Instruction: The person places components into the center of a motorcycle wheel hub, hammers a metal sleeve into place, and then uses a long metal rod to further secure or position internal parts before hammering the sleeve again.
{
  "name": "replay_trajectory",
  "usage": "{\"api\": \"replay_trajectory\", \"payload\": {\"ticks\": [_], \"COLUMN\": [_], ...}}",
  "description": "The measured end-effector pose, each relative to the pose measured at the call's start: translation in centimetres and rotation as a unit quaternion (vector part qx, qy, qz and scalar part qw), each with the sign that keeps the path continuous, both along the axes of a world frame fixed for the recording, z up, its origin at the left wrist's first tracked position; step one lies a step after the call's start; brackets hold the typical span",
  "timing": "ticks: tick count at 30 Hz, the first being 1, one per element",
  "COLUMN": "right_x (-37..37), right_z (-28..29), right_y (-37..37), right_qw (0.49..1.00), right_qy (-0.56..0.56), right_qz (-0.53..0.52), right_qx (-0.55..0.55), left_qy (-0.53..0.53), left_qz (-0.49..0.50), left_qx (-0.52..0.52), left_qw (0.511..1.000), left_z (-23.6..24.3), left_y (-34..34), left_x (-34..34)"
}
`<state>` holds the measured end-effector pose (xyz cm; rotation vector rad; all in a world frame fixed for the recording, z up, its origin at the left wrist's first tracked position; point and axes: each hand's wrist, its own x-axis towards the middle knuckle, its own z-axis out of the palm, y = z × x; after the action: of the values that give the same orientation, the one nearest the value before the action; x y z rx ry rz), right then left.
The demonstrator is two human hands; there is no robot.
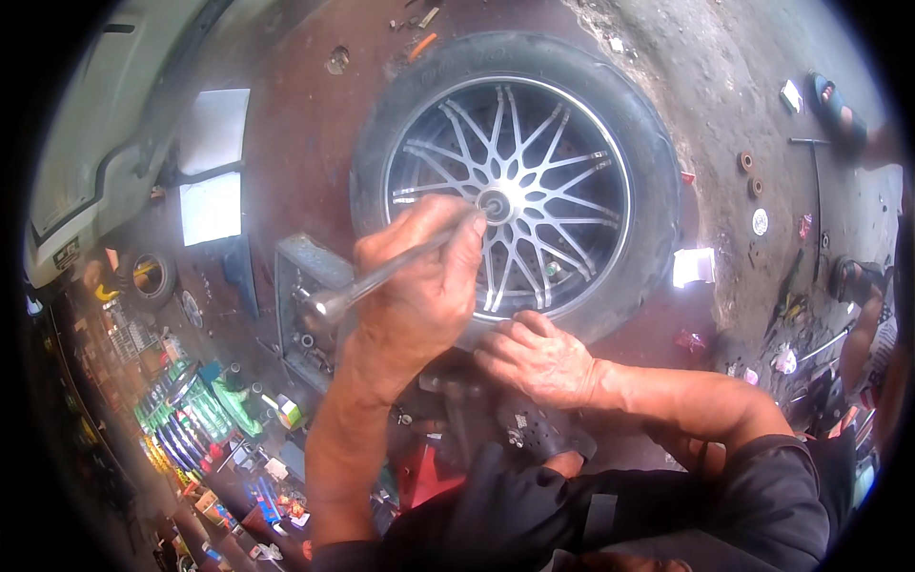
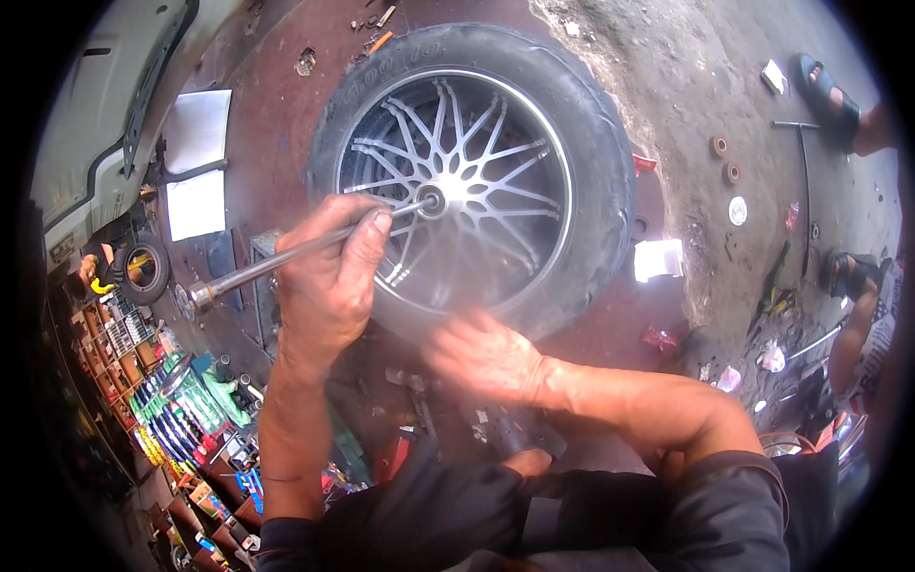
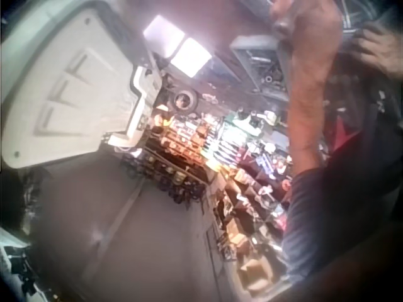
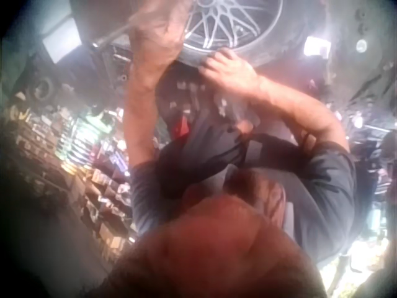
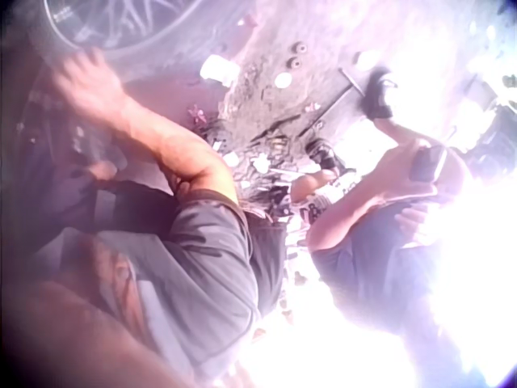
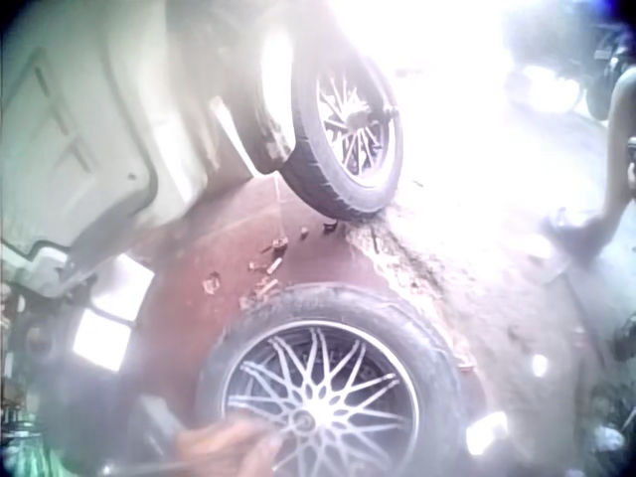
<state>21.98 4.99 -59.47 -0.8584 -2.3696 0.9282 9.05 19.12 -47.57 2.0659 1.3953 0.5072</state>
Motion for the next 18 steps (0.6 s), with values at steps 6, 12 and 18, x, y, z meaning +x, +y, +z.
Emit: {"api": "replay_trajectory", "payload": {"ticks": [6,12,18], "right_x": [0.0,-0.1,2.5], "right_z": [-0.2,0.0,-0.1], "right_y": [-0.1,-0.1,-1.2], "right_qw": [1.0,1.0,0.982], "right_qy": [-0.003,-0.014,0.162], "right_qz": [0.006,0.003,0.05], "right_qx": [0.01,-0.003,0.087], "left_qy": [-0.072,0.016,-0.264], "left_qz": [0.099,0.086,0.448], "left_qx": [-0.083,0.02,0.03], "left_qw": [0.989,0.996,0.854], "left_z": [0.2,1.8,3.9], "left_y": [-1.0,-1.0,-5.7], "left_x": [-0.8,-0.8,-8.8]}}
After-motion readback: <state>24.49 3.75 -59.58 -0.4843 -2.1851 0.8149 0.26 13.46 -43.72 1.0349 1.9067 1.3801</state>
